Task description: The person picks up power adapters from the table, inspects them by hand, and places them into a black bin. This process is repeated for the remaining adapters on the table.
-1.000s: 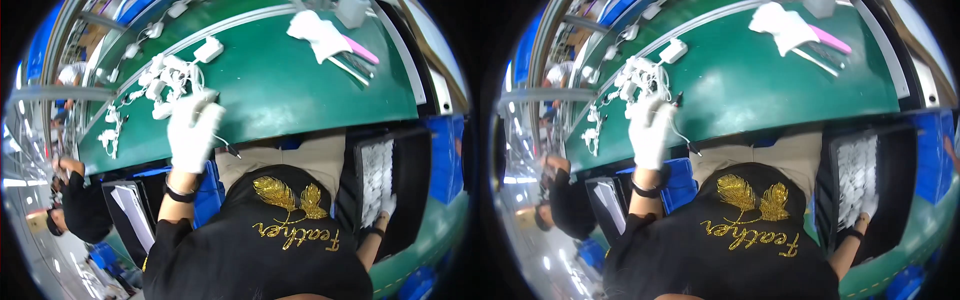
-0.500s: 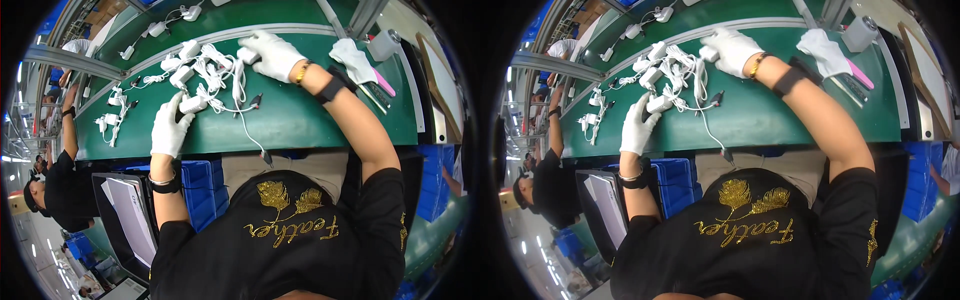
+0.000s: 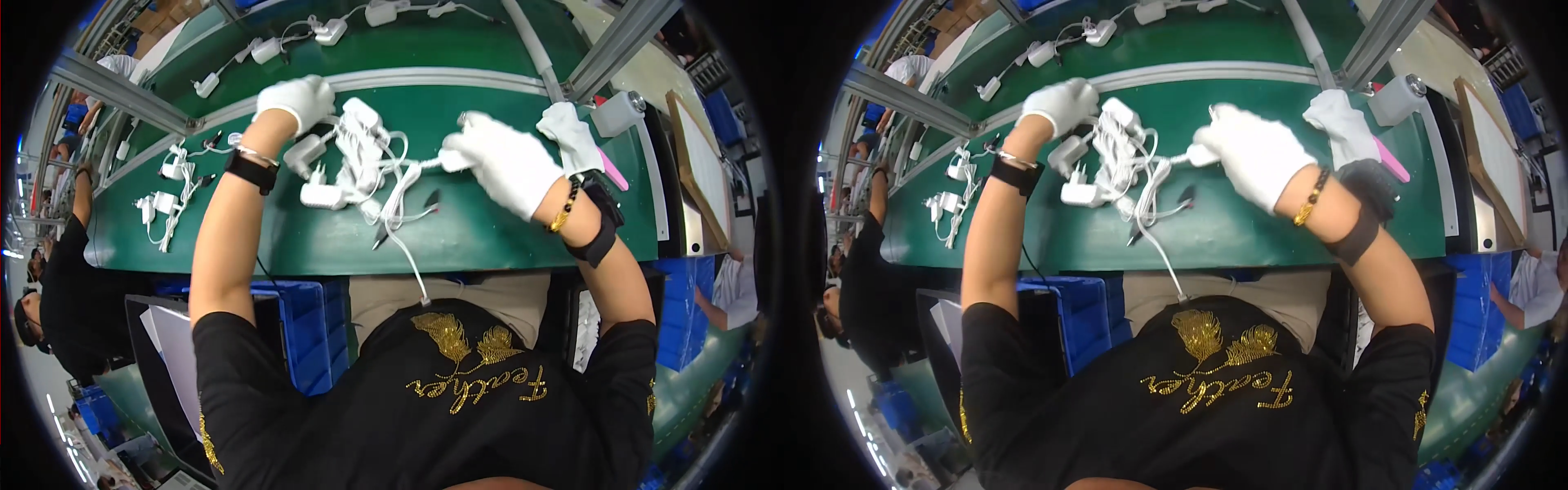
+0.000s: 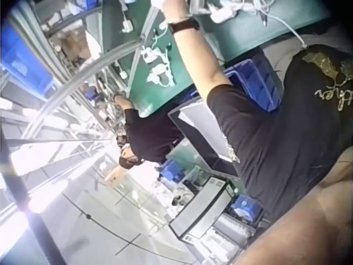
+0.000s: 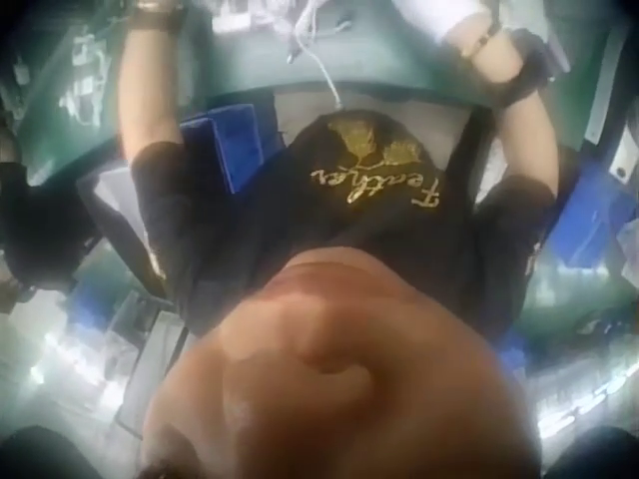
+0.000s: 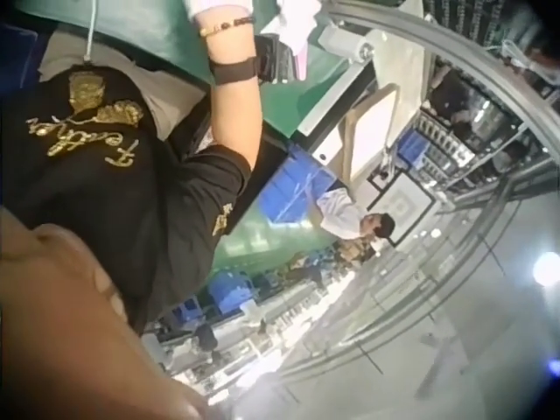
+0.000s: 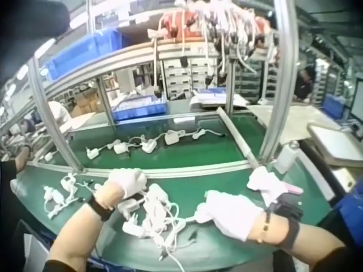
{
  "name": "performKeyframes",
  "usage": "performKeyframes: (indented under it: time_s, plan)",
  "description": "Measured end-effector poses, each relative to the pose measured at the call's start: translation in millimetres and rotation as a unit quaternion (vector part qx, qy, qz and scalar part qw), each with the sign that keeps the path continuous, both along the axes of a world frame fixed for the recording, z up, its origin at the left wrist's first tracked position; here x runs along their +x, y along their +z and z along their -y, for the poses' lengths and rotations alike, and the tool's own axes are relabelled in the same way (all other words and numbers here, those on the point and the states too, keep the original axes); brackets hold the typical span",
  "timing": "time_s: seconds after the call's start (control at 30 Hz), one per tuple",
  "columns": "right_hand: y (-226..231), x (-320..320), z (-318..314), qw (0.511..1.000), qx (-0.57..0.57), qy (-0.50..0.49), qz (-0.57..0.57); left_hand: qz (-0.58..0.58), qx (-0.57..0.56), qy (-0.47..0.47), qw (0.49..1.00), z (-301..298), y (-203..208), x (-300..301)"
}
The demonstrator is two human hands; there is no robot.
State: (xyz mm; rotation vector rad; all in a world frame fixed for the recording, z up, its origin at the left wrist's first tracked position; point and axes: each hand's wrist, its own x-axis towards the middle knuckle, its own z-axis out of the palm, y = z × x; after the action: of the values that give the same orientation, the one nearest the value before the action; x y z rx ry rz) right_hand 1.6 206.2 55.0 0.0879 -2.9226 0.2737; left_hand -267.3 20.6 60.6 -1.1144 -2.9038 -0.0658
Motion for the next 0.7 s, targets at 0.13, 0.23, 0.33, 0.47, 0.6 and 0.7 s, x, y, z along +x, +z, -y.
performKeyframes:
  time_s: [0.13,0.23,0.33,0.47,0.6,0.7]
  plan:
    - [-15.0,-15.4,-17.2,0.995,0.017,-0.034,0.097,0.028,-0.152,-0.126,0.980,-12.7,3.2,-7.2]
    - [-6.6,-33.8,-34.4,0.993,-0.098,0.052,0.029,0.009,-0.163,-0.212,0.964,15.1,3.7,-24.6]
    - [34.3,-69.3,-44.0,0.990,-0.131,0.052,0.032,0.030,-0.153,-0.199,0.968,40.9,16.4,-45.7]
    - [24.2,-175.1,-100.6,0.997,-0.022,-0.045,-0.064,0.086,-0.019,-0.148,0.985,17.5,20.7,-72.6]
    - [1.1,-259.6,-120.4,0.990,0.010,-0.096,-0.103,0.047,0.093,-0.092,0.990,-71.7,14.4,-81.1]
    - [-31.4,-291.2,-120.6,0.987,0.036,-0.119,-0.103,0.058,0.090,-0.061,0.992,-115.9,-17.4,-102.4]
